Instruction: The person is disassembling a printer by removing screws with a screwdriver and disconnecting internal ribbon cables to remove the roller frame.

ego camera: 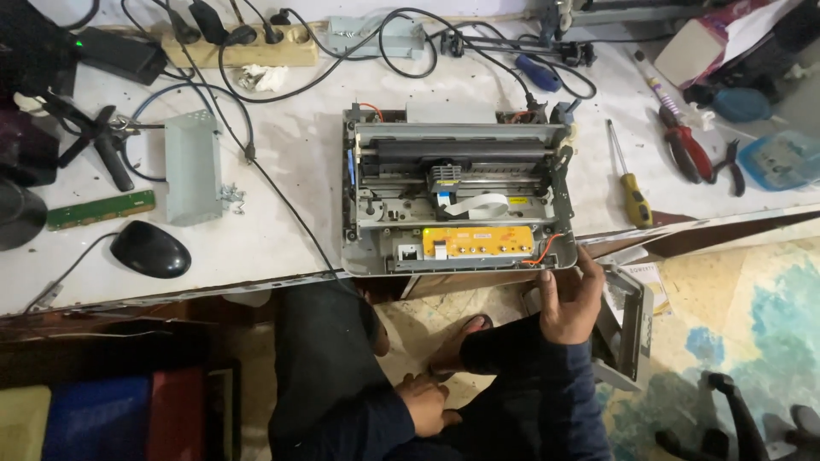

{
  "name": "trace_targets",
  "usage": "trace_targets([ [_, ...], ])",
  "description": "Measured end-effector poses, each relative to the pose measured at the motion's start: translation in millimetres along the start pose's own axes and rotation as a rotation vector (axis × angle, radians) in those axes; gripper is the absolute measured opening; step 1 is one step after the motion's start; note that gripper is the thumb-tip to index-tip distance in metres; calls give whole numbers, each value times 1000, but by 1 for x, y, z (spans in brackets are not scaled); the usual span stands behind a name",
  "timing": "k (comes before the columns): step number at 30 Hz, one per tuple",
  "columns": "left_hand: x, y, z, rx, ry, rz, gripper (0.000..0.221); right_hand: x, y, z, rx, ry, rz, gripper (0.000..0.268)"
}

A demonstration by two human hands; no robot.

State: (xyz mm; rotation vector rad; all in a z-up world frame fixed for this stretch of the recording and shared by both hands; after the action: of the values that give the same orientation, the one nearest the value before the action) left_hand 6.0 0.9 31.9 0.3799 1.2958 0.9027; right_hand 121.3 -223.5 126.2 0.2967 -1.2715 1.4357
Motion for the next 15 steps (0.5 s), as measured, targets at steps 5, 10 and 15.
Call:
trace_targets([
  [5,-1,-5,1,2,47,-187,62,3,-4,7,3,117,-18,59],
  [10,-11,4,0,-73,-46,-183,64,6,-4,10,17,128,-55,59],
  [15,-52,61,19,-63,197,-418,58,-11,14,13,-7,72,-2,64],
])
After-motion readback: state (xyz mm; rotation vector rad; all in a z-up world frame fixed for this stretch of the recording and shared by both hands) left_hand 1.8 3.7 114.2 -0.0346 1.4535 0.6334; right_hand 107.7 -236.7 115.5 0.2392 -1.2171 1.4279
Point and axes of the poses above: each hand's wrist, its own y-axis away from the middle knuckle, its own z-axis out of the back of the hand, x = y × z, the point moved 1 cm from there along -y, towards the middle knuckle, and after that the axes turned 13 degrees about y, right-handed, at the moved point
